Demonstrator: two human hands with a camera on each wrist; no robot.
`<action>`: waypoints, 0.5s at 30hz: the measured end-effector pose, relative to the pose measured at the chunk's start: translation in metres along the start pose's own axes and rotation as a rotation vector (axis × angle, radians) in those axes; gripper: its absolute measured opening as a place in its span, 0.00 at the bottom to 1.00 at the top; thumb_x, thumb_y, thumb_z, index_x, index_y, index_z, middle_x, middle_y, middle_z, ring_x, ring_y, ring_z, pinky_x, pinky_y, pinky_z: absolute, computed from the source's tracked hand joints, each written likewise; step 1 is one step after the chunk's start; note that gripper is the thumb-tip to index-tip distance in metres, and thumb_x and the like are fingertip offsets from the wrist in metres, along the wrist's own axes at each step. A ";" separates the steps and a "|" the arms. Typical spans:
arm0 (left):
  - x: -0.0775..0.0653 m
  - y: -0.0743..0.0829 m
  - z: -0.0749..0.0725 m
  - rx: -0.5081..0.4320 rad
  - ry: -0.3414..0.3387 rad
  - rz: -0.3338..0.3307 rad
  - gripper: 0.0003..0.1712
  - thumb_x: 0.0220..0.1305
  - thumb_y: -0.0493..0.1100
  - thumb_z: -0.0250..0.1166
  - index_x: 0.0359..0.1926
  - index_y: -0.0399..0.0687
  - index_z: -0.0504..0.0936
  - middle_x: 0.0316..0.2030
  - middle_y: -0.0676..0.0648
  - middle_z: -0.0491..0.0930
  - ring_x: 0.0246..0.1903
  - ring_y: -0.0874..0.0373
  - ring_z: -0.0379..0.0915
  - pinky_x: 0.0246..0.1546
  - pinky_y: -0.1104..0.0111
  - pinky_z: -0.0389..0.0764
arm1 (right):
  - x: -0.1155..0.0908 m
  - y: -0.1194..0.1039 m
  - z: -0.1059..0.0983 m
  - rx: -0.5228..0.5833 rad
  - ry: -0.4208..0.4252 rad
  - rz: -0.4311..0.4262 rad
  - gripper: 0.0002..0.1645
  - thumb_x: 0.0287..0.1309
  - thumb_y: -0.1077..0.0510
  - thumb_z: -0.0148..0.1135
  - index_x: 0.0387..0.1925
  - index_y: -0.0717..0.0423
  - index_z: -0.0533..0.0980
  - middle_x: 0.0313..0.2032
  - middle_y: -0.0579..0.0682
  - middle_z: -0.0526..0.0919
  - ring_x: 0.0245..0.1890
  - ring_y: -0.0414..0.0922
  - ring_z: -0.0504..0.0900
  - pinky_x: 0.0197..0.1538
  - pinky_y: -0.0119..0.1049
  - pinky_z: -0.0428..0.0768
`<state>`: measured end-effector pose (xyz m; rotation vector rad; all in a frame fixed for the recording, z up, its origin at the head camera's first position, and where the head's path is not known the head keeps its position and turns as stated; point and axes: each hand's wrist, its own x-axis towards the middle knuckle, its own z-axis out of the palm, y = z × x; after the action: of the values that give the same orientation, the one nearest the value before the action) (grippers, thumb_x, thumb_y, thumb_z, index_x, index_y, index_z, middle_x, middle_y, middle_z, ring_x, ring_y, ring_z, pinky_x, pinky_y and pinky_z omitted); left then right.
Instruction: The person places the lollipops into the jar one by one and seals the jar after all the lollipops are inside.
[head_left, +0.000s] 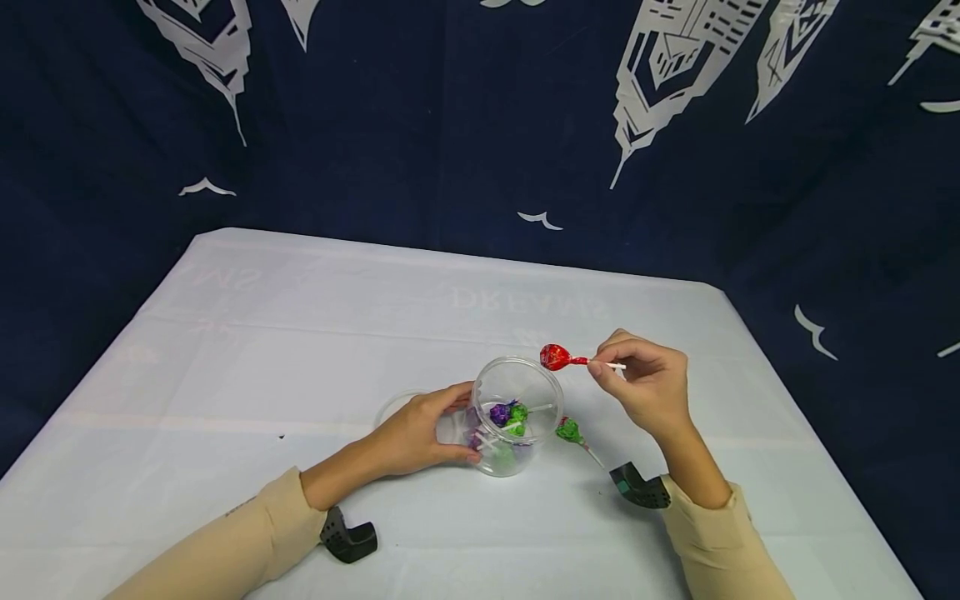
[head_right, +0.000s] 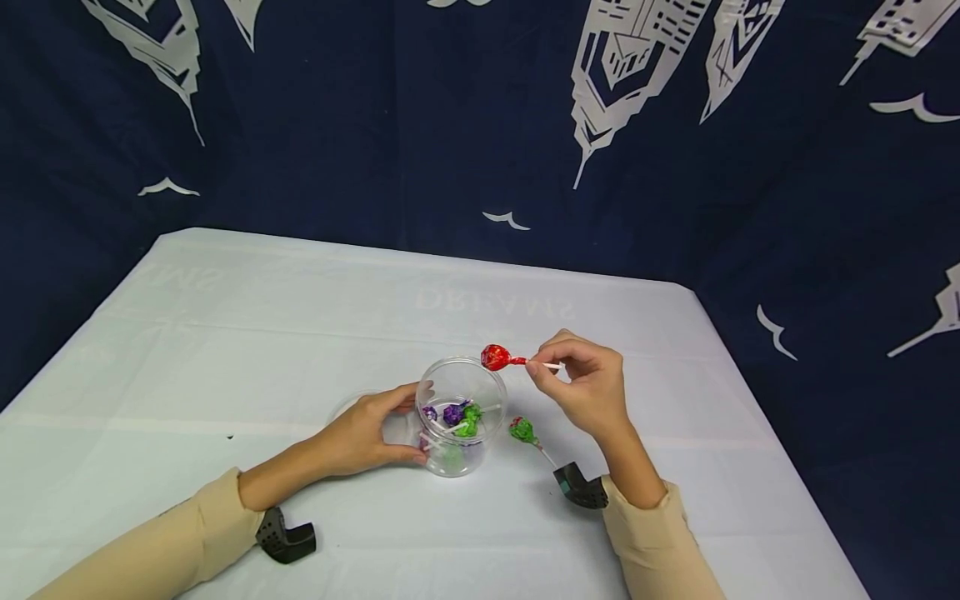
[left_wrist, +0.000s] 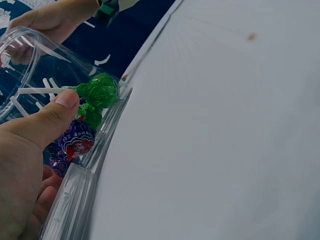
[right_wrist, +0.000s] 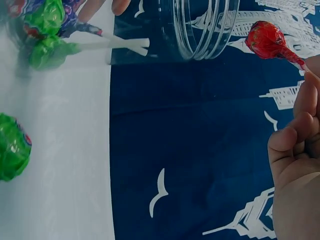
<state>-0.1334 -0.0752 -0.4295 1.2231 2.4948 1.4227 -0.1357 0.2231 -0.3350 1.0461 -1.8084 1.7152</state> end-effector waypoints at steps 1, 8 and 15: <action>0.000 0.000 0.000 0.001 0.001 0.000 0.52 0.49 0.49 0.80 0.70 0.37 0.64 0.61 0.42 0.76 0.59 0.53 0.74 0.63 0.62 0.72 | 0.001 0.000 0.001 0.006 -0.004 -0.002 0.05 0.48 0.80 0.66 0.26 0.74 0.79 0.26 0.52 0.82 0.29 0.43 0.75 0.24 0.26 0.73; -0.001 -0.001 0.000 0.003 0.006 0.009 0.52 0.49 0.50 0.80 0.70 0.37 0.64 0.61 0.42 0.76 0.59 0.53 0.74 0.63 0.61 0.72 | 0.004 0.002 0.008 0.065 -0.063 0.002 0.07 0.48 0.81 0.64 0.28 0.72 0.80 0.26 0.53 0.83 0.30 0.44 0.75 0.29 0.27 0.76; -0.001 0.001 -0.001 0.019 0.007 -0.006 0.52 0.49 0.50 0.80 0.70 0.39 0.64 0.62 0.44 0.75 0.58 0.53 0.75 0.62 0.61 0.73 | 0.002 0.008 0.009 0.071 -0.170 0.013 0.07 0.56 0.65 0.71 0.33 0.67 0.83 0.29 0.55 0.84 0.29 0.42 0.75 0.33 0.30 0.76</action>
<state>-0.1322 -0.0761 -0.4284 1.2144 2.5204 1.4070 -0.1415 0.2135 -0.3401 1.2467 -1.8716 1.7557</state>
